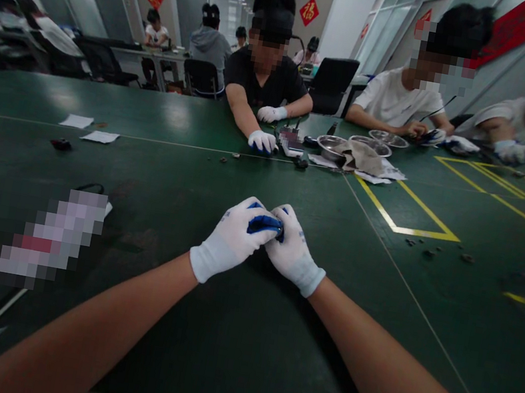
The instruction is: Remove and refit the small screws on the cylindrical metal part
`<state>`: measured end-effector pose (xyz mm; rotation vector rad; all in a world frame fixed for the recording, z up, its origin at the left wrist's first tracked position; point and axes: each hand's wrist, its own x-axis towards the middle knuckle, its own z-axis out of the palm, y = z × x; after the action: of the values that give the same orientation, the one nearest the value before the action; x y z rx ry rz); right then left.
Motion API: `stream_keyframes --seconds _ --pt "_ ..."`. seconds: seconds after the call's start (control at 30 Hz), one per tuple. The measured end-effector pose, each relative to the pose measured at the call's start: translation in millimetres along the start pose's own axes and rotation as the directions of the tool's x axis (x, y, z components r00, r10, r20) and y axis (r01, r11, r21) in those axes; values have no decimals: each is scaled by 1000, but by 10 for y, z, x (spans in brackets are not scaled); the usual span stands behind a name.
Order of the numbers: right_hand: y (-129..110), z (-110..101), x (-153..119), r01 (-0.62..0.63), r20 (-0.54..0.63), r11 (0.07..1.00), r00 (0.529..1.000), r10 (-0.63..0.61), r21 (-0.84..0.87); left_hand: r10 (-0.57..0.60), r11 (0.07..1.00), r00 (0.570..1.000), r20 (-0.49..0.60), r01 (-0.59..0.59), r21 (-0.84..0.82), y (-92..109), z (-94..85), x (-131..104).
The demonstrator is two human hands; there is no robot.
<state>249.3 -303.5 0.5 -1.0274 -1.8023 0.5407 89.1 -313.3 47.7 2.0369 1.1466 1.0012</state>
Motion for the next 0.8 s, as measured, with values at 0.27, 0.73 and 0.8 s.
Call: stream_keyframes --seconds 0.27,0.73,0.8 --pt "20 11 -9 -9 3 1000 1000 9 -28 -110 992 994 -8 111 62 93 5 1" --pt "93 54 -21 -37 -132 989 991 18 -142 -76 983 971 -227 111 146 -50 149 22" --pt "132 49 -14 -82 -212 985 976 49 -150 -21 979 975 -222 64 191 -176 155 54"
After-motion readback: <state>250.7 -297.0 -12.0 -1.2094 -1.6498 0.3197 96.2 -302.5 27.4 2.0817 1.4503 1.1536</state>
